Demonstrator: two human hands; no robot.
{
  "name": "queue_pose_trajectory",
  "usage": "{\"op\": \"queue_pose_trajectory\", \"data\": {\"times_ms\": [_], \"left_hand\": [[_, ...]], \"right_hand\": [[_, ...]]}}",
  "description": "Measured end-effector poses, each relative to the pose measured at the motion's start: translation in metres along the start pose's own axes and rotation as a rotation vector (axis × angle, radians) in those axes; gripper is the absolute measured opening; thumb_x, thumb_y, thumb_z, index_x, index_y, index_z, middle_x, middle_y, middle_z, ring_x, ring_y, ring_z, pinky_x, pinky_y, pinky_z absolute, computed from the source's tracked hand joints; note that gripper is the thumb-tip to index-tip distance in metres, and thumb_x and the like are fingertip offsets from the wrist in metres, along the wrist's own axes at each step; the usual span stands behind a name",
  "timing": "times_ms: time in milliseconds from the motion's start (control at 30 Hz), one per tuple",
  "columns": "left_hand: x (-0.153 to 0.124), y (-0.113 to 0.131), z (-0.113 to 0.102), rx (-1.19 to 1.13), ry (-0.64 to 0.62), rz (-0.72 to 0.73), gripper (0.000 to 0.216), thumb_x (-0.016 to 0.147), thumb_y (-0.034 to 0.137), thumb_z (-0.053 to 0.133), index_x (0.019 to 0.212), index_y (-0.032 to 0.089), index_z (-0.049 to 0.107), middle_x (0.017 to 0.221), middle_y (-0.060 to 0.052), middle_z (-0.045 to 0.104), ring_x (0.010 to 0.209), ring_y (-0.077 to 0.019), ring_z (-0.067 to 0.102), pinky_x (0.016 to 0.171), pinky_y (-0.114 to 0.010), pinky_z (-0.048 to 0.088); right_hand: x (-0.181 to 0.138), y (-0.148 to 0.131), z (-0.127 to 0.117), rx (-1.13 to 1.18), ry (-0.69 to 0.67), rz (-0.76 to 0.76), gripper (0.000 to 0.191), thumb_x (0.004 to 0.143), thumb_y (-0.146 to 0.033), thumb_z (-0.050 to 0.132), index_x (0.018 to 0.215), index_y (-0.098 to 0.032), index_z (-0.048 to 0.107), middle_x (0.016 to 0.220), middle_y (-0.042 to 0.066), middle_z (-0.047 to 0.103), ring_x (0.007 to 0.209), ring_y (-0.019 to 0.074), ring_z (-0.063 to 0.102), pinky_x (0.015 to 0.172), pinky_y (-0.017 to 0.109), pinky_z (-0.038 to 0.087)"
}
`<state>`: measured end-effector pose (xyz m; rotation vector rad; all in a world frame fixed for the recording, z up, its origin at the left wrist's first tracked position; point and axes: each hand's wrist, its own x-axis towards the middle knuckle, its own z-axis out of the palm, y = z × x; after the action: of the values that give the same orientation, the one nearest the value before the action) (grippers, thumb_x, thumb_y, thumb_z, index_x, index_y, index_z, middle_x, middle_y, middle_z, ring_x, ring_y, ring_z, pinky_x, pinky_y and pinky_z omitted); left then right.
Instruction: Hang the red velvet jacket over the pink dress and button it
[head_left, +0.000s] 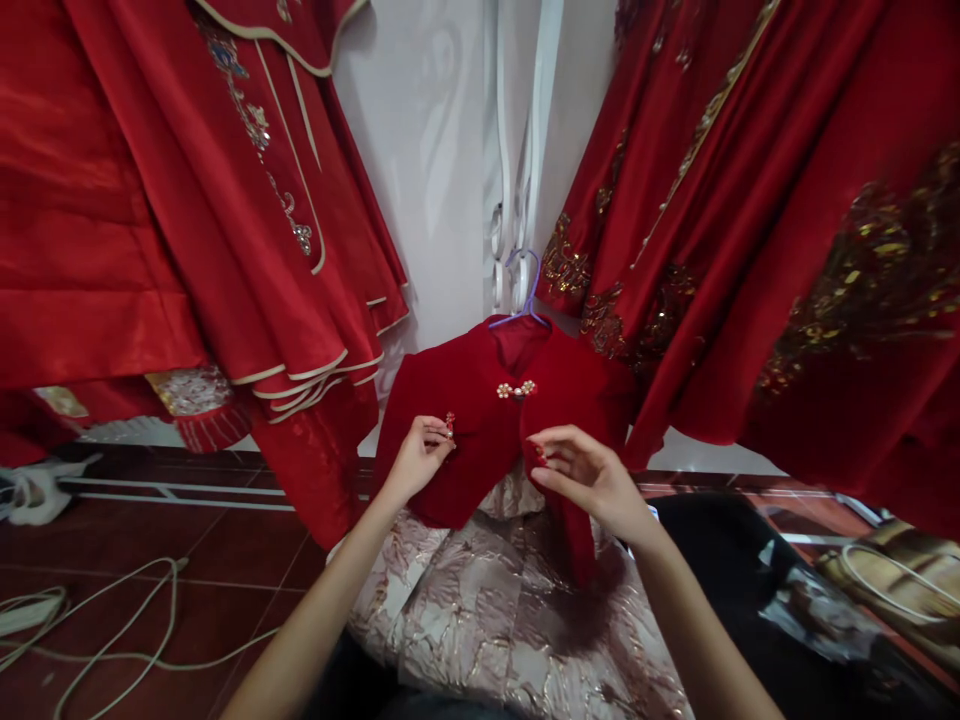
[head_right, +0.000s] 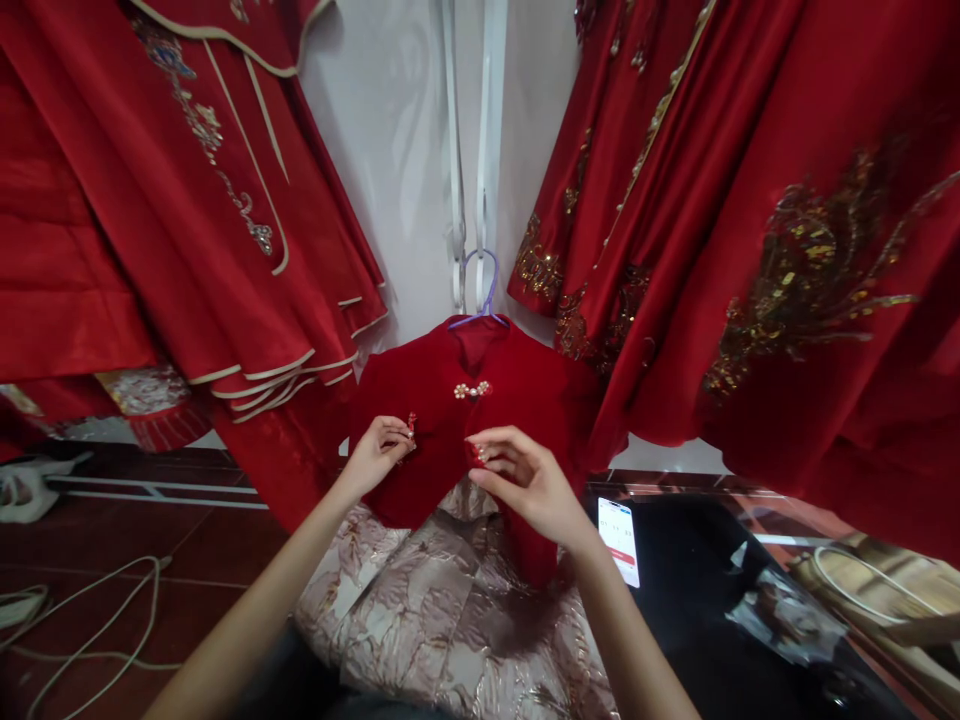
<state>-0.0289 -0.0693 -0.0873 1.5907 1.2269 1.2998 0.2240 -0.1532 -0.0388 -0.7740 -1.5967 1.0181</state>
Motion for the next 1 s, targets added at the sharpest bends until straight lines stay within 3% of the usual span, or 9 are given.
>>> {"op": "queue_pose_trajectory", "data": {"times_ms": [167,367,533,733,1000], "left_hand": [[0.005,0.001,0.003,-0.127,-0.005,-0.019,0.031,0.061,0.014,0.067,0.088,0.016,0.053,0.078,0.000,0.061,0.069,-0.0097,0.061,0.069,-0.025,0.051],[0.007,0.002,0.000,-0.221,-0.033,-0.052,0.028,0.060,0.017,0.071,0.087,0.012,0.066,0.081,-0.005,0.070,0.074,-0.0144,0.065,0.080,-0.032,0.053],[0.004,0.004,0.004,-0.277,0.002,-0.102,0.031,0.058,0.018,0.076,0.088,0.011,0.069,0.087,-0.009,0.073,0.080,-0.0174,0.068,0.090,-0.038,0.051],[0.003,0.007,0.007,-0.295,0.031,-0.111,0.037,0.059,0.019,0.077,0.094,0.009,0.069,0.092,-0.010,0.074,0.084,-0.0194,0.069,0.092,-0.038,0.052],[0.005,0.002,0.017,-0.139,0.105,-0.022,0.035,0.065,0.026,0.075,0.095,0.009,0.071,0.097,-0.013,0.073,0.084,-0.0224,0.071,0.085,-0.037,0.056]], "right_hand": [[0.030,0.038,0.023,-0.022,-0.079,-0.007,0.022,0.084,-0.027,0.060,0.105,-0.025,0.064,0.106,0.004,0.064,0.093,0.0150,0.060,0.086,0.032,0.050],[0.073,0.082,0.052,-0.189,0.080,-0.041,0.028,0.081,-0.021,0.057,0.107,-0.022,0.066,0.100,0.004,0.060,0.082,0.0123,0.060,0.078,0.028,0.053],[0.075,0.087,0.071,-0.205,0.145,-0.089,0.033,0.084,-0.025,0.055,0.115,-0.023,0.064,0.103,0.006,0.057,0.083,0.0120,0.062,0.080,0.028,0.055],[0.078,0.089,0.077,-0.247,0.250,-0.058,0.015,0.084,-0.026,0.057,0.092,-0.018,0.067,0.091,0.005,0.058,0.078,0.0128,0.061,0.071,0.026,0.055],[0.083,0.096,0.081,-0.319,0.309,-0.092,0.010,0.083,-0.022,0.056,0.090,-0.018,0.062,0.086,0.004,0.058,0.075,0.0134,0.059,0.070,0.027,0.052]]}}
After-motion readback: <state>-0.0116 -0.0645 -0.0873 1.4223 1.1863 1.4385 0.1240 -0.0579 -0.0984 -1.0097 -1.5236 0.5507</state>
